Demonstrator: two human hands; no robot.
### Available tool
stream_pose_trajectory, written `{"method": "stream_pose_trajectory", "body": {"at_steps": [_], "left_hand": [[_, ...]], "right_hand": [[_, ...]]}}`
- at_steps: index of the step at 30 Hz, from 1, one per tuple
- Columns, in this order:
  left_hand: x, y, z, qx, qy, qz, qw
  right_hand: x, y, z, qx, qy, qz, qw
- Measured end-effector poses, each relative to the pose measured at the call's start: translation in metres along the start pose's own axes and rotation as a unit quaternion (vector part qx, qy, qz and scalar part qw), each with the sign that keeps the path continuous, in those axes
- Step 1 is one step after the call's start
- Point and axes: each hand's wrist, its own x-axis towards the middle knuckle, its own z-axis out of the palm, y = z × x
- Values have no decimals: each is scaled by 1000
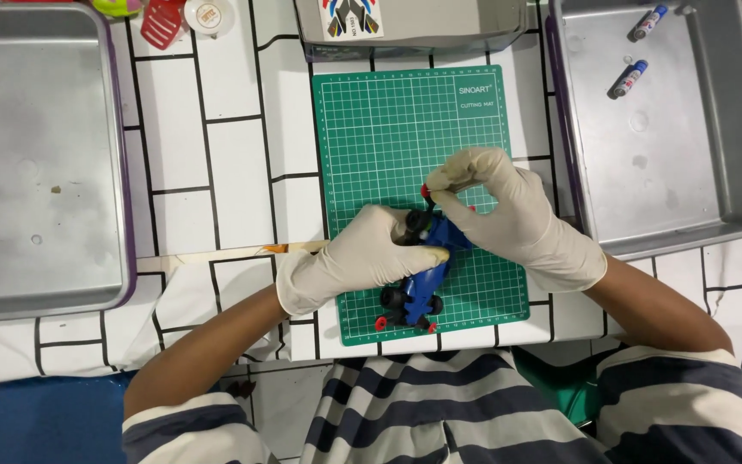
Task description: The person assembles a blue toy car on a green cutting mat. They attach red wheels to the car's axles and use a blue screwdriver to tighten the screws on the wheels.
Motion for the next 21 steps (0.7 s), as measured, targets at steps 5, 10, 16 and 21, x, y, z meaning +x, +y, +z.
{"method": "stream_pose_trajectory", "body": {"at_steps": [5, 10, 16, 21], "left_hand": [[-1, -1, -3, -16, -5, -11, 1000], [0, 1, -2, -9, -6, -3, 1000], [0, -1, 0, -12, -5, 4, 1000], [3, -10, -4, -9, -5, 10, 1000]], "right_hand": [[-1, 1, 2, -4, 9, -6, 1000], [0, 1, 3, -23, 8, -17, 1000], [-3, 9, 5, -45, 7, -59, 997], [0, 9, 5, -50, 1, -77, 996]]}}
